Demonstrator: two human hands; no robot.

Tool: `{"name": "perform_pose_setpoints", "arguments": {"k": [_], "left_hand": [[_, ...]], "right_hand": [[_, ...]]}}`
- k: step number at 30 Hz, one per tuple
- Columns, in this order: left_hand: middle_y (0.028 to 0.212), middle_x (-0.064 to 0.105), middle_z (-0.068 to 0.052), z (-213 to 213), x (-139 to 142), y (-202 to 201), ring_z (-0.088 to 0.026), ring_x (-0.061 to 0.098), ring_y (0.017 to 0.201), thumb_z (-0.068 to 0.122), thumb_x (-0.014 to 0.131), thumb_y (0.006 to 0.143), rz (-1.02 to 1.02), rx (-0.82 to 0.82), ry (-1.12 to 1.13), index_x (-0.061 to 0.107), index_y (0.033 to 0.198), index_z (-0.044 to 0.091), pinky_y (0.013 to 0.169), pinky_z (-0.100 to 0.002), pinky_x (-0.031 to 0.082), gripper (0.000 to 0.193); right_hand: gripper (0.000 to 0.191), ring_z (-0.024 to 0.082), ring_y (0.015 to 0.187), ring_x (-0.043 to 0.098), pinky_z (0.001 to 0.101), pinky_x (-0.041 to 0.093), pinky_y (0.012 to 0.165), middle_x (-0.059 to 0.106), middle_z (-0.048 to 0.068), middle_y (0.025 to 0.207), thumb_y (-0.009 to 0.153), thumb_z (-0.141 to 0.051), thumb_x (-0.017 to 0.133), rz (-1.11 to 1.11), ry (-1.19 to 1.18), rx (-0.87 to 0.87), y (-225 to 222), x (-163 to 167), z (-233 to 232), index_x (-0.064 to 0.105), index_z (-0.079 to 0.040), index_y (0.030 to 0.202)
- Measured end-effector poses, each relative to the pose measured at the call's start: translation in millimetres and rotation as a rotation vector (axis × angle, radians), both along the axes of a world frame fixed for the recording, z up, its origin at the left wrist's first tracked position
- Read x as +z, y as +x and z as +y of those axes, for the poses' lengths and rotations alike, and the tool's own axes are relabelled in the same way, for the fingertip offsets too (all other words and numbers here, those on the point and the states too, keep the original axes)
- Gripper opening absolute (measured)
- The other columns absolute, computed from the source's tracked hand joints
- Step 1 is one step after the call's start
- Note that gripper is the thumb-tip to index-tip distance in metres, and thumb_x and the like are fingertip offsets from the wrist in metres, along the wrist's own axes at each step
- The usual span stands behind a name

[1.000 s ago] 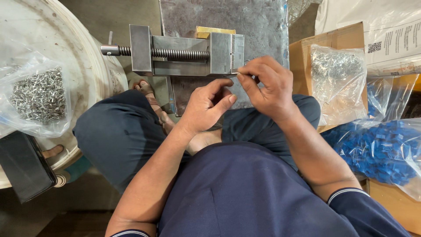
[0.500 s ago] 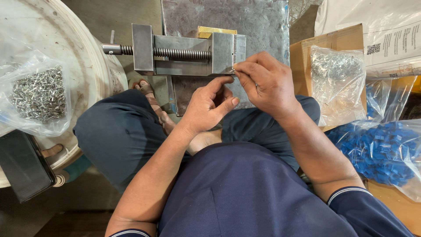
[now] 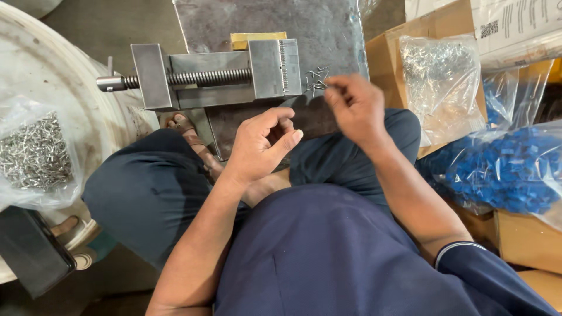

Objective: The person sits on the floor and uses a bench vise to assemble small metal fasteners. They place a metal pin into the vise, insert a small metal piece, and tighten the vise to secure the components together.

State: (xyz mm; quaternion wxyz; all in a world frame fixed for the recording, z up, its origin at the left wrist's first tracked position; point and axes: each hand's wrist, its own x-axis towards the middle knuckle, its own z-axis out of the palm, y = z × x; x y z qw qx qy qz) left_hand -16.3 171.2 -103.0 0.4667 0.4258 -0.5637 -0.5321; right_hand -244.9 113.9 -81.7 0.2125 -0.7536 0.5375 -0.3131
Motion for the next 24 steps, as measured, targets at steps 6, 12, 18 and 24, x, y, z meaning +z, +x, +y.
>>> {"name": "perform_pose_setpoints", "arguments": {"k": [6, 12, 18, 24], "left_hand": [[0.087, 0.067, -0.001, 0.3, -2.8, -0.6, -0.006, 0.060, 0.072, 0.017, 0.077, 0.097, 0.018, -0.013, -0.007, 0.066, 0.117, -0.001, 0.066, -0.023, 0.051, 0.030], [0.088, 0.067, -0.001, -0.7, -2.7, -0.6, -0.006, 0.061, 0.073, 0.017, 0.076, 0.098, 0.021, -0.014, -0.032, 0.066, 0.117, -0.001, 0.067, -0.023, 0.053, 0.028], [0.087, 0.069, -0.004, -0.1, 0.8, -1.7, -0.010, 0.064, 0.074, 0.019, 0.073, 0.098, -0.027, 0.003, -0.045, 0.063, 0.124, -0.001, 0.070, -0.025, 0.054, 0.034], [0.093, 0.070, -0.013, -2.2, -3.0, -1.2, -0.022, 0.067, 0.085, 0.021, 0.067, 0.103, -0.185, 0.051, -0.249, 0.068, 0.115, 0.001, 0.076, -0.031, 0.053, 0.023]], "right_hand": [[0.019, 0.026, 0.074, 0.069, 0.0365, 0.052, 0.063, 0.069, 0.009, 0.086, 0.092, -0.012, 0.076, 0.167, -0.025, 0.060, 8.9, -0.1, 4.3, 0.074, -0.008, 0.111], [0.012, 0.032, 0.083, 0.071, 0.0409, 0.054, 0.069, 0.073, 0.010, 0.093, 0.096, -0.015, 0.073, 0.230, -0.073, 0.124, 16.5, -4.1, -6.1, 0.073, -0.009, 0.106], [0.012, 0.022, 0.072, 0.061, 0.0334, 0.048, 0.062, 0.067, 0.005, 0.083, 0.100, -0.015, 0.071, -0.048, 0.197, 0.101, 12.0, -11.3, 6.7, 0.069, -0.004, 0.106], [0.011, 0.005, 0.058, 0.043, 0.0210, 0.031, 0.049, 0.053, -0.003, 0.072, 0.104, -0.013, 0.065, -1.066, 1.041, 0.143, 8.4, -16.6, 30.3, 0.062, -0.003, 0.106]]}}
